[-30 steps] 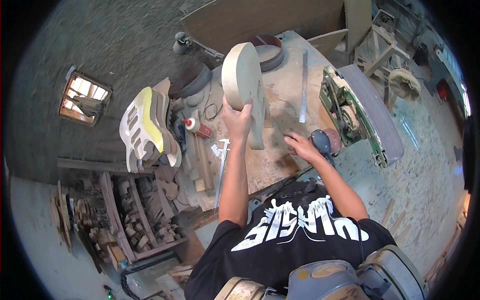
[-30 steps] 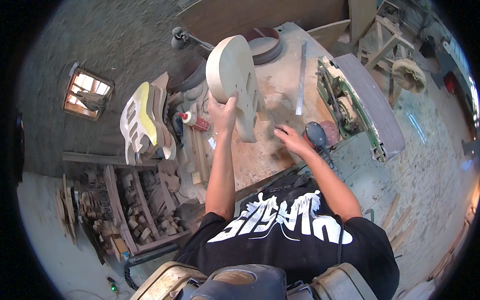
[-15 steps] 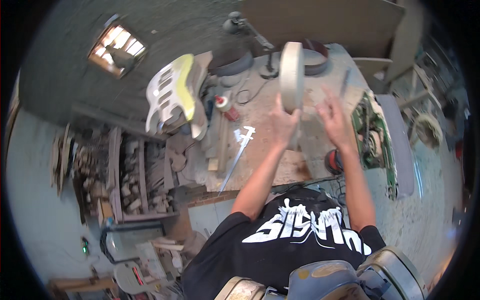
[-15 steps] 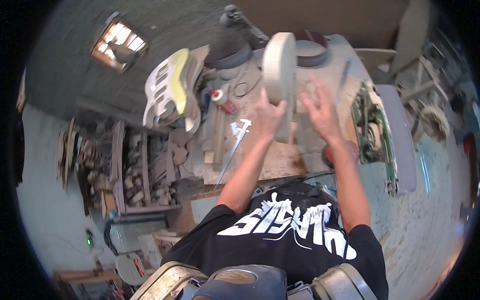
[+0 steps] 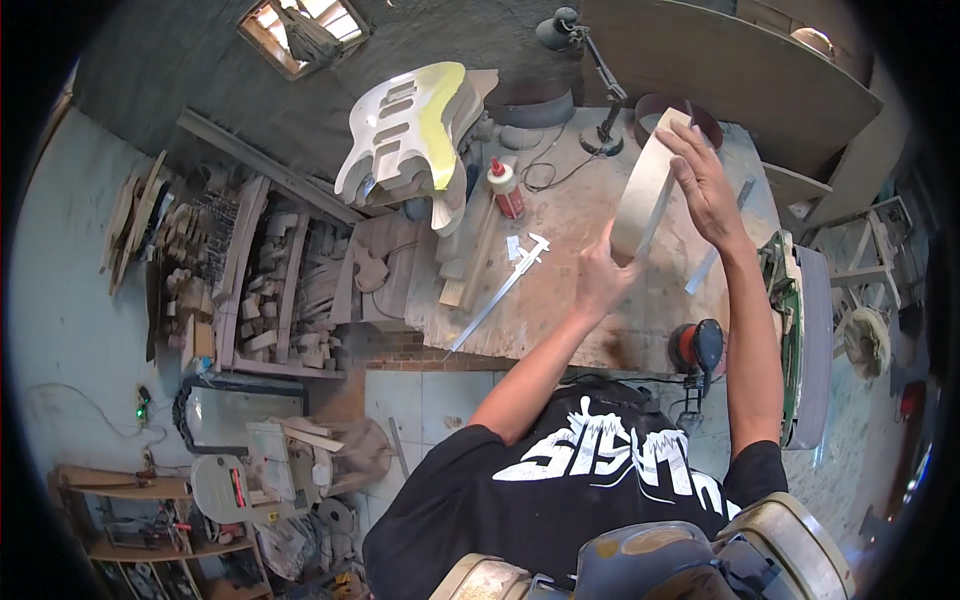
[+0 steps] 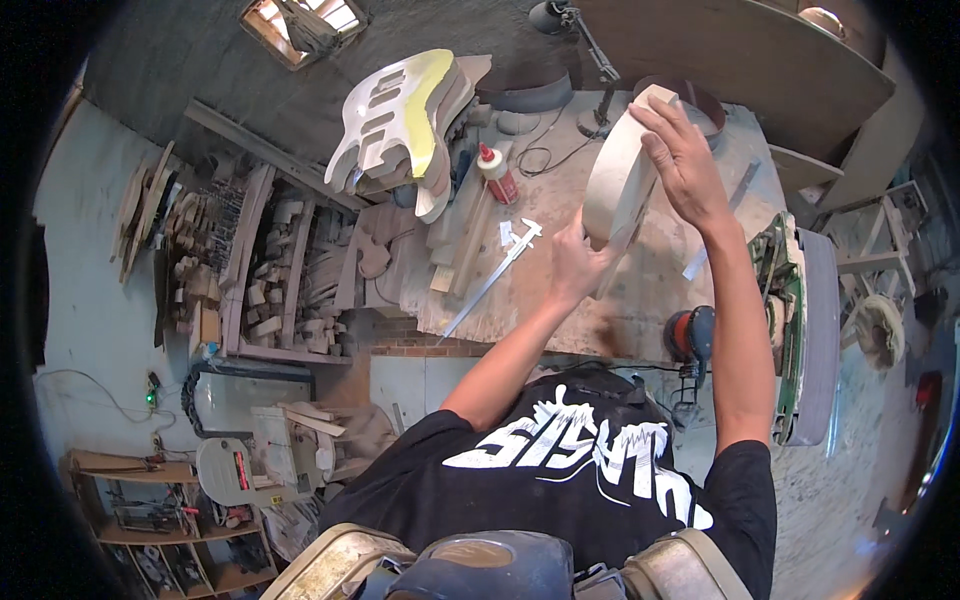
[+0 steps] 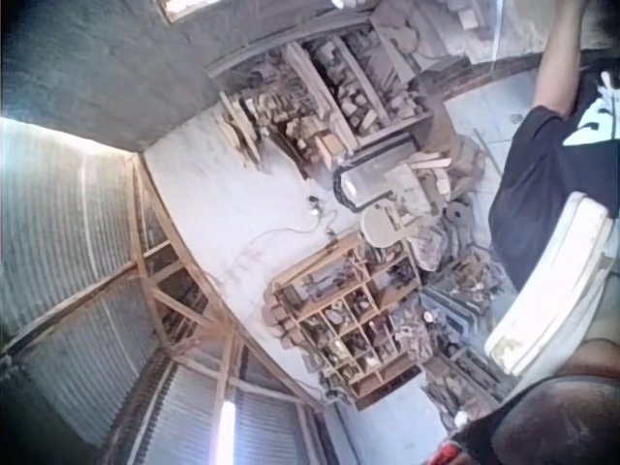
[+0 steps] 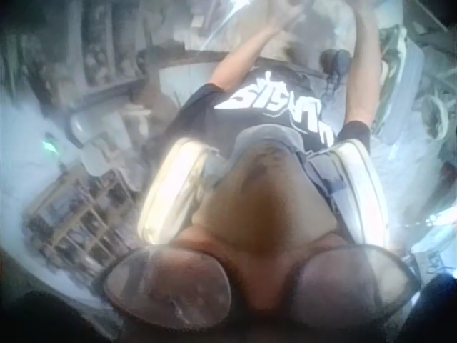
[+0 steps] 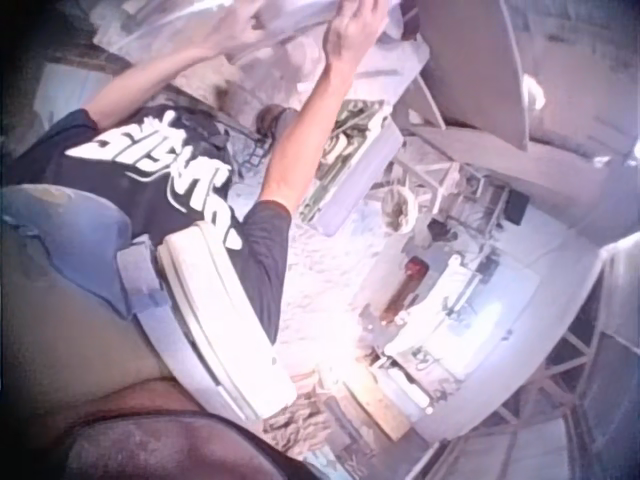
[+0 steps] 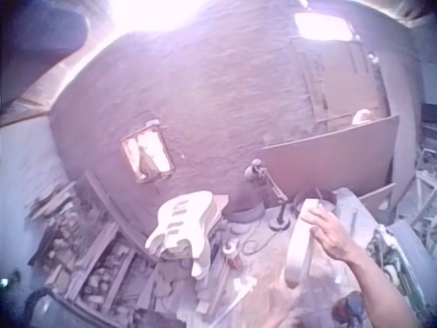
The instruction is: The person sands the surface of a wooden electric guitar body using an orbital sander, moving it across the face and into the cutaways before lifting the body to check the sides.
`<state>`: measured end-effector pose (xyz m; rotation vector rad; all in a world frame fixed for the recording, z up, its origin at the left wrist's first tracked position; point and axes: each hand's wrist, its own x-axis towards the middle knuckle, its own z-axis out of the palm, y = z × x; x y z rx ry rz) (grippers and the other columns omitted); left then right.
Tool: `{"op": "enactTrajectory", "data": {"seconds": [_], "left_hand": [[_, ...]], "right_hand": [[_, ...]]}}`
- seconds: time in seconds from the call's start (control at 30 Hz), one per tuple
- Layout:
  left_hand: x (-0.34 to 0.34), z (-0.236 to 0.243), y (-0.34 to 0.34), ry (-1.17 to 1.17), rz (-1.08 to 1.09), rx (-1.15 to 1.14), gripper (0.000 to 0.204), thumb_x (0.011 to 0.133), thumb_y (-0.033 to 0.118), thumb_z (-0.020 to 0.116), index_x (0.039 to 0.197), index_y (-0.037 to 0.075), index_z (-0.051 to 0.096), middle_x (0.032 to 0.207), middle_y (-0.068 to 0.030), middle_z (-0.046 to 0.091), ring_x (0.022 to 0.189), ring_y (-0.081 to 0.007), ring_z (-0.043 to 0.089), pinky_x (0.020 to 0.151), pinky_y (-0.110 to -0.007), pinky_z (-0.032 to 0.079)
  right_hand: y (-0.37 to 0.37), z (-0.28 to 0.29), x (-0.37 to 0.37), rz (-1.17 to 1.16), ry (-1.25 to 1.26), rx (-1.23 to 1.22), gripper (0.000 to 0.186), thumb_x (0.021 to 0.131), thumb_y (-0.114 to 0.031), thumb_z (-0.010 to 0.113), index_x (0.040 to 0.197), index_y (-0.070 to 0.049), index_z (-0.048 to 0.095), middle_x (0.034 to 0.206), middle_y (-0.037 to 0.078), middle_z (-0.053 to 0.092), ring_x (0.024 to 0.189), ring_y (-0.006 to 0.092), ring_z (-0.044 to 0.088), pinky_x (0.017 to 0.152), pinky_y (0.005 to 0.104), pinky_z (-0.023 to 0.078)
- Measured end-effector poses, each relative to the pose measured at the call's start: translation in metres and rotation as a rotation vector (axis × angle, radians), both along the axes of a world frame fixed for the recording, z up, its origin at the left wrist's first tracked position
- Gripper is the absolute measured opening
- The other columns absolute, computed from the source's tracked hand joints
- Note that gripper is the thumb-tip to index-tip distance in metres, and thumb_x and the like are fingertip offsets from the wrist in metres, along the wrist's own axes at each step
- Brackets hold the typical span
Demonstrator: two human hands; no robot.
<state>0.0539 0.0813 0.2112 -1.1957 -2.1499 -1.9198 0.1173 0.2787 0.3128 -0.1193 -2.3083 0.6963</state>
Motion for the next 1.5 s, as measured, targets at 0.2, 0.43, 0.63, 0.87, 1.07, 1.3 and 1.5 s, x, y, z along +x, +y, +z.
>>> {"op": "enactTrajectory", "data": {"seconds": [0.2, 0.43, 0.63, 0.87, 1.07, 1.3, 1.5], "left_hand": [[-0.008, -0.010, -0.029, -0.014, -0.062, -0.019, 0.063, 0.086, 0.024, 0.084, 0.138, -0.001, 0.060, 0.107, -0.0217, 0.077, 0.098, -0.0372, 0.078, 0.080, -0.043, 0.060], [0.000, -0.029, -0.045, -0.072, -0.064, -0.047, 0.060, 0.088, 0.026, 0.084, 0.135, -0.003, 0.061, 0.104, -0.0227, 0.077, 0.090, -0.0366, 0.078, 0.075, -0.043, 0.060], [-0.003, -0.076, -0.058, -0.077, -0.042, -0.256, 0.035, 0.088, 0.022, 0.084, 0.112, 0.000, 0.074, 0.095, -0.0179, 0.079, 0.082, -0.0294, 0.079, 0.069, -0.039, 0.061], [-0.005, -0.110, -0.044, -0.243, -0.116, -0.137, 0.037, 0.085, 0.030, 0.086, 0.109, 0.002, 0.077, 0.095, -0.0186, 0.079, 0.088, -0.0348, 0.078, 0.073, -0.043, 0.059], [-0.029, -0.064, -0.042, -0.331, 0.000, -0.103, 0.044, 0.086, 0.035, 0.087, 0.112, 0.001, 0.078, 0.096, -0.0136, 0.081, 0.085, -0.0210, 0.075, 0.077, -0.037, 0.058], [-0.071, -0.041, -0.058, -0.936, -0.296, 0.144, 0.044, 0.095, 0.026, 0.076, 0.122, -0.008, 0.069, 0.111, -0.0133, 0.075, 0.092, -0.0201, 0.074, 0.082, -0.033, 0.061], [-0.088, -0.035, -0.086, -1.144, -0.438, 0.126, 0.048, 0.096, 0.026, 0.072, 0.126, -0.010, 0.065, 0.111, -0.0177, 0.075, 0.095, -0.0261, 0.076, 0.084, -0.039, 0.064]], "right_hand": [[-0.001, -0.005, -0.012, -0.077, -0.050, 0.052, 0.055, 0.113, -0.049, 0.042, 0.148, -0.011, 0.061, 0.160, 0.018, 0.050, 0.155, 0.0422, 0.034, 0.127, 0.0481, 0.026], [0.005, -0.009, -0.015, -0.081, -0.022, 0.014, 0.053, 0.112, -0.050, 0.043, 0.147, -0.014, 0.062, 0.155, 0.017, 0.055, 0.150, 0.0416, 0.042, 0.123, 0.0508, 0.030], [-0.031, 0.001, -0.016, -0.014, -0.079, -0.146, 0.052, 0.112, -0.044, 0.048, 0.149, -0.009, 0.059, 0.157, 0.016, 0.050, 0.145, 0.0357, 0.050, 0.119, 0.0396, 0.039], [-0.044, -0.011, -0.022, 0.032, -0.069, -0.162, 0.050, 0.112, -0.042, 0.050, 0.152, -0.012, 0.057, 0.164, 0.016, 0.042, 0.150, 0.0350, 0.043, 0.122, 0.0405, 0.036], [-0.019, -0.046, -0.005, -0.210, 0.135, -0.216, 0.059, 0.111, -0.049, 0.046, 0.158, -0.012, 0.049, 0.168, 0.021, 0.038, 0.156, 0.0367, 0.035, 0.126, 0.0418, 0.029], [-0.006, -0.178, 0.100, -0.504, -0.293, -0.649, 0.070, 0.108, -0.051, 0.051, 0.155, 0.001, 0.047, 0.154, 0.022, 0.055, 0.146, 0.0340, 0.051, 0.121, 0.0416, 0.036], [-0.108, -0.134, 0.131, 0.098, -0.293, -1.573, 0.065, 0.104, -0.042, 0.061, 0.152, 0.001, 0.050, 0.129, 0.017, 0.068, 0.115, 0.0255, 0.070, 0.085, 0.0359, 0.061]]}}
